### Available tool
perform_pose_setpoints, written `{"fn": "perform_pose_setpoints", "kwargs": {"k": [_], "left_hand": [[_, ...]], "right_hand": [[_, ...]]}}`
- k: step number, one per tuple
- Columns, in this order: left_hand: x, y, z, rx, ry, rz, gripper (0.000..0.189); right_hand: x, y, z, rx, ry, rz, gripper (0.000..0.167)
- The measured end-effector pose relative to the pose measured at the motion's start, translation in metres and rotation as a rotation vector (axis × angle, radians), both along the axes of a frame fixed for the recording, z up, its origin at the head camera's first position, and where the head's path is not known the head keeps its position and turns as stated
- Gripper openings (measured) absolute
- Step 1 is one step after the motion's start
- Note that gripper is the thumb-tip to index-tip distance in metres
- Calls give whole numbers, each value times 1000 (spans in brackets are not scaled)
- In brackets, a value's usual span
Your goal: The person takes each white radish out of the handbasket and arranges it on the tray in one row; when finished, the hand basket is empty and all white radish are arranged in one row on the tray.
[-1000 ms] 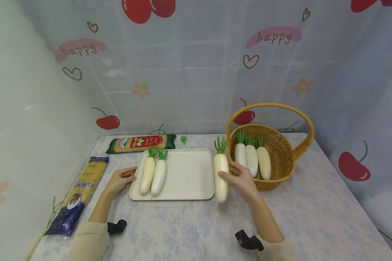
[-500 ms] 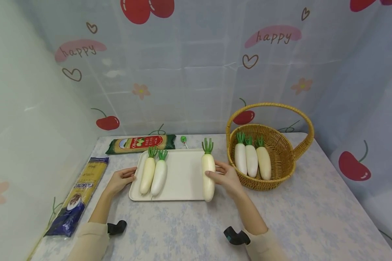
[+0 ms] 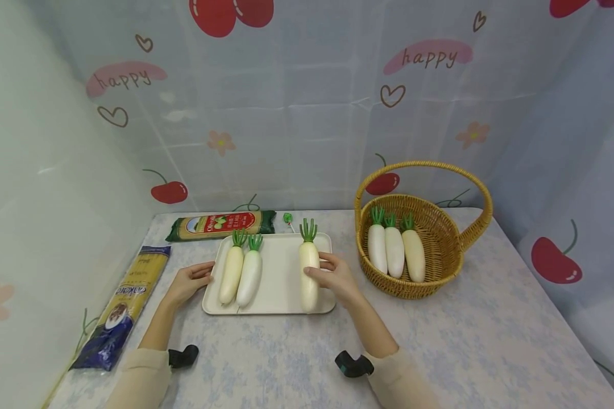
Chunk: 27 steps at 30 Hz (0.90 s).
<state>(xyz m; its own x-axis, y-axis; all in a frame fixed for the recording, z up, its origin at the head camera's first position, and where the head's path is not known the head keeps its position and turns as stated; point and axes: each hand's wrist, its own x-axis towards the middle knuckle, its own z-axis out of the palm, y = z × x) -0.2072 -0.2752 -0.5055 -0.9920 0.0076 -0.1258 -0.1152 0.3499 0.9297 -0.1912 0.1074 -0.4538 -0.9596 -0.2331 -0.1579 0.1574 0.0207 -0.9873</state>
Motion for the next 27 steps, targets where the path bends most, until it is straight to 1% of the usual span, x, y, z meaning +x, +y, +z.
{"fn": "perform_pose_setpoints", "kwargs": {"k": [6,12,19,24,27], "left_hand": [[-1,0,-1,10,6,-12,46],[-2,0,-1,4,-7,3,46],[-3,0,-1,3,4,-8,46],[-2,0,0,16,6,-8,46],[-1,0,1,2,6,-9,46]], "right_hand": [[-3,-11,-4,-42,-6,20,61],[-8,-23,-4,-45,-7,15,60],[-13,-40,-10,-62,-41,-9,58],[-15,-52,-14,-63,-32,-38,57],[-17,-59,-17,-70,-31,-47,56]]}}
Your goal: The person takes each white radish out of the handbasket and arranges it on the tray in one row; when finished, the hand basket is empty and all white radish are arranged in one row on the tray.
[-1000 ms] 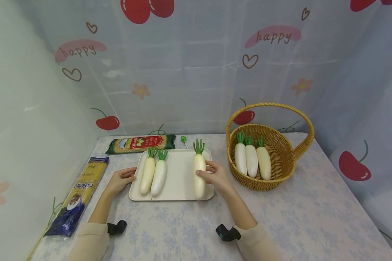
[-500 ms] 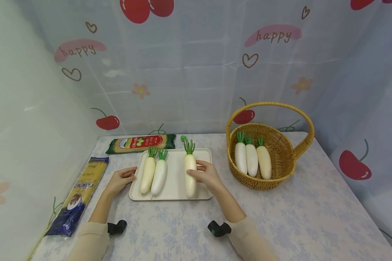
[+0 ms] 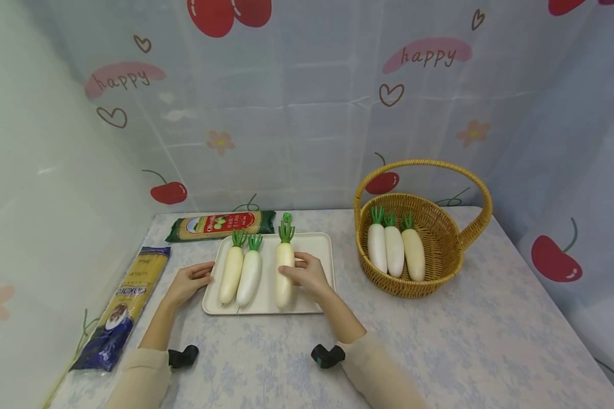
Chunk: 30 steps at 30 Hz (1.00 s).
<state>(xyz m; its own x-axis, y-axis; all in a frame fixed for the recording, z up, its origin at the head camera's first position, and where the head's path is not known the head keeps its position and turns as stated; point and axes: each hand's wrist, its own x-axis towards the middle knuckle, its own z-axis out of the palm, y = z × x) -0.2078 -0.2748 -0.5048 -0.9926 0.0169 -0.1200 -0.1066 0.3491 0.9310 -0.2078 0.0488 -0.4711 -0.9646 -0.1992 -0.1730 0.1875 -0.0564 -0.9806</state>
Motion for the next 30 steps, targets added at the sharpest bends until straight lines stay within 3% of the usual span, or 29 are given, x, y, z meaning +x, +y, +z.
{"fn": "perform_pose_setpoints", "kwargs": {"k": [30], "left_hand": [[1,1,-1,-3,10,17,44]], "right_hand": [[-21,-41,-16,109,-47,-38,64]]}}
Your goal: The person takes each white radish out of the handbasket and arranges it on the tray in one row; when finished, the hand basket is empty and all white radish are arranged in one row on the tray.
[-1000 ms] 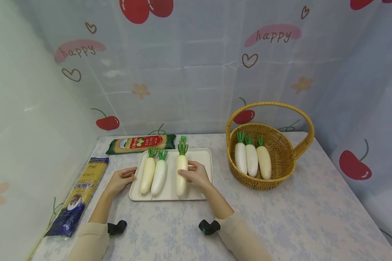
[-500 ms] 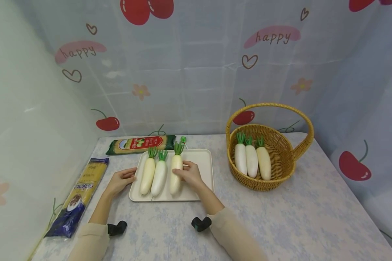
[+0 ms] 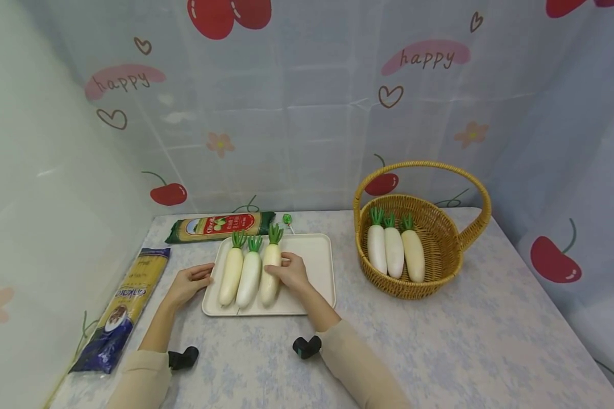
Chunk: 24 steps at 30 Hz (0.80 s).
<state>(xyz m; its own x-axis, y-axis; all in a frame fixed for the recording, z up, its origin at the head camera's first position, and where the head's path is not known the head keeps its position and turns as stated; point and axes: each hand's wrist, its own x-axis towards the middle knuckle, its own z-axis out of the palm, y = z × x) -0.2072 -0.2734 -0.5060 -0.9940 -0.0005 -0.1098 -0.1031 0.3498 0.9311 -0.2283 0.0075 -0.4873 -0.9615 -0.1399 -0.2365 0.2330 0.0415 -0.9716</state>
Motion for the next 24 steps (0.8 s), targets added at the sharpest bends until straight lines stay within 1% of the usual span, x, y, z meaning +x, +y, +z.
{"fn": "perform_pose_setpoints", "kwargs": {"k": [2,6,8,15,24], "left_hand": [[0,0,0,-5,-1,-1,44],[0,0,1,-11,-8,2,44],[1,0,2,-3,-15,2,45],[1,0,2,24,-23,8,45],[-1,-2,-1,27,-15,0,44]], "right_hand": [[-1,-1,-1,-3,-9,-2,66],[-2,-3,-3,15,3,-5,68],[-2,-3,-4,46,21,-14,69],[1,-7,0,208,82,-43,69],[3,-9,3,350,85,-44,66]]}}
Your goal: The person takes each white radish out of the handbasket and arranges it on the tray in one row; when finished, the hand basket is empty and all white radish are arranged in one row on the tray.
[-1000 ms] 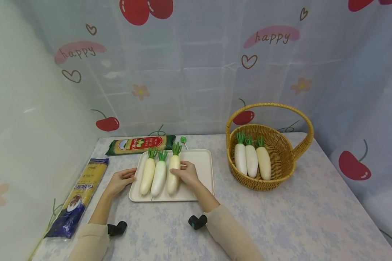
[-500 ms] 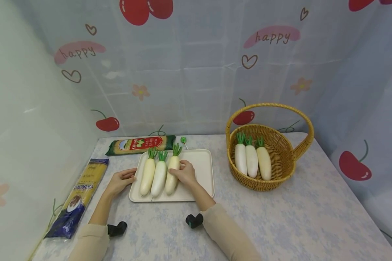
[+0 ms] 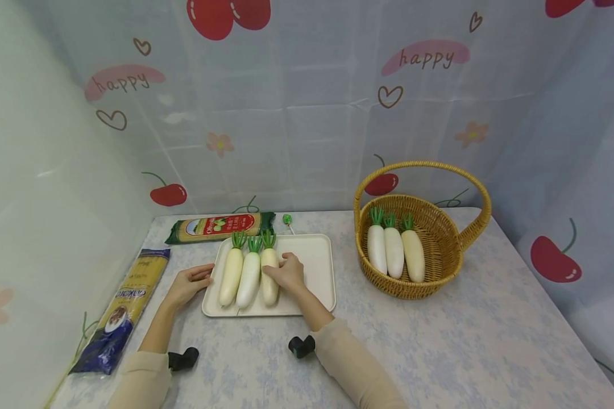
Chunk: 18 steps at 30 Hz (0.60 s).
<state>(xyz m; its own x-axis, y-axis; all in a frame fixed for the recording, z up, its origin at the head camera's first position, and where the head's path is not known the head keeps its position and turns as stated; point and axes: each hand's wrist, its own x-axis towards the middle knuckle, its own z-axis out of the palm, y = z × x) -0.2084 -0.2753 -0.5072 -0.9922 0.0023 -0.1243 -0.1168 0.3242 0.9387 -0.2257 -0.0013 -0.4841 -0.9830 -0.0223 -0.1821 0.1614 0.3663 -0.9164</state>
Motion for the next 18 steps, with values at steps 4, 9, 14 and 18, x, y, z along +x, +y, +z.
{"fn": "perform_pose_setpoints", "kwargs": {"k": [4,9,14,18], "left_hand": [[0,0,0,-6,5,-9,44],[0,1,0,-23,11,-12,44],[0,0,-1,-29,12,-5,44],[1,1,0,-18,5,-2,45]], "right_hand": [[1,1,1,23,15,16,63],[3,3,1,38,37,26,57],[6,5,-1,13,37,41,57],[5,6,-3,-29,56,56,53]]}}
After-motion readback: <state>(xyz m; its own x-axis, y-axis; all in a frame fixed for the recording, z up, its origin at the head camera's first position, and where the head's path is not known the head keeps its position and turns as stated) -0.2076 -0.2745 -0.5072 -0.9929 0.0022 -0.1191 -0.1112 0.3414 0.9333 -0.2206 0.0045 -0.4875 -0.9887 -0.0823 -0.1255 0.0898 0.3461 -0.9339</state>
